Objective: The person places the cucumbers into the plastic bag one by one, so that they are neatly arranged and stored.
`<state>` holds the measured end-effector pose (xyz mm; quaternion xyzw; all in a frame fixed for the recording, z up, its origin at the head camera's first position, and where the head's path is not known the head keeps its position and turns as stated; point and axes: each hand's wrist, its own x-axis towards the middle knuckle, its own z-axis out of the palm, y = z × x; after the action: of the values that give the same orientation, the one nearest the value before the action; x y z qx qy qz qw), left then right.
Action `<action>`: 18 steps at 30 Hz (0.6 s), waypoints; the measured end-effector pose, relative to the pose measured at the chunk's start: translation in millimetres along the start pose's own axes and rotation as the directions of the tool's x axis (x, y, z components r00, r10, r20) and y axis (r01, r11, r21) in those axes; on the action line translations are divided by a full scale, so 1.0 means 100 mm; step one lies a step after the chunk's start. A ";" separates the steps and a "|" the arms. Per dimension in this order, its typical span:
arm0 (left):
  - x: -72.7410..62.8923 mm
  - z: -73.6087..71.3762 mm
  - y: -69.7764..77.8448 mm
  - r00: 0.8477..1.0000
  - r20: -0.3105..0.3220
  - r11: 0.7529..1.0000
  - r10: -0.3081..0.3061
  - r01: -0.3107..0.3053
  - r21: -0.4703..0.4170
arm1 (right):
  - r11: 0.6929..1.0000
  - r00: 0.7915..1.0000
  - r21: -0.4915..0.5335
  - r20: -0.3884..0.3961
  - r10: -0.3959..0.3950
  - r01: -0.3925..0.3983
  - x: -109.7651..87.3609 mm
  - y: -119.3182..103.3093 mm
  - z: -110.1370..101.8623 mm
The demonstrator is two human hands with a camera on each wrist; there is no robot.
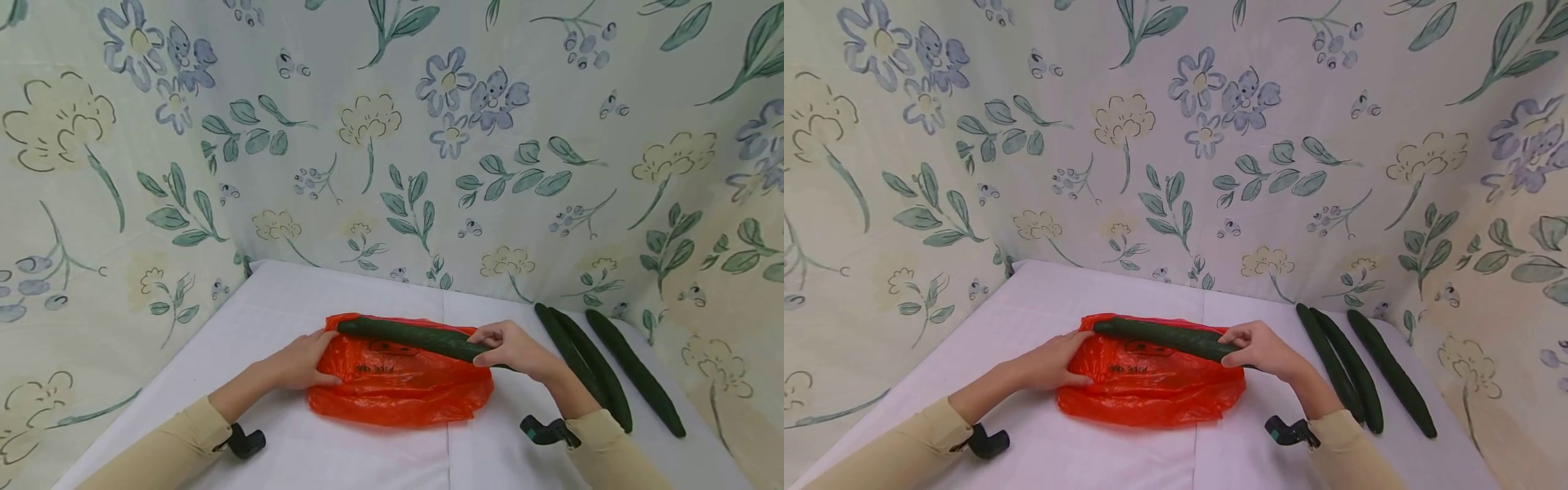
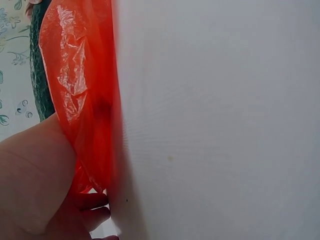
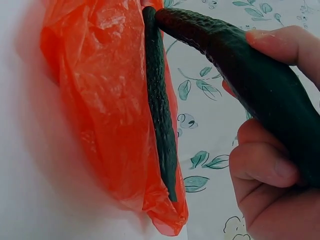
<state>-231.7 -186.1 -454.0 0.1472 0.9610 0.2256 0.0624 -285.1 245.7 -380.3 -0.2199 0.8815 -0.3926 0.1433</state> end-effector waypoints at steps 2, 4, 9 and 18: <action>0.00 0.00 -0.01 1.000 -0.012 1.000 -0.007 0.007 0.010 | 1.000 1.000 -0.004 0.016 -0.004 0.004 0.03 -0.03 0.02; 0.00 0.00 -0.01 1.000 -0.026 1.000 -0.015 0.015 0.001 | 1.000 0.999 -0.004 0.037 -0.015 0.015 0.06 -0.07 0.04; 0.00 0.01 -0.02 0.999 -0.039 1.000 -0.026 0.027 0.004 | 0.998 0.995 -0.019 0.084 -0.050 0.052 0.14 -0.11 0.10; 0.01 0.00 0.02 0.999 0.000 0.999 -0.032 0.032 0.007 | 0.991 0.979 -0.024 0.158 -0.128 0.134 0.30 -0.10 0.17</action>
<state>-231.9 -184.0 -453.0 0.1321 0.9640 0.2213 0.0658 -301.2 213.8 -386.5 -0.3098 0.8578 -0.3677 0.1818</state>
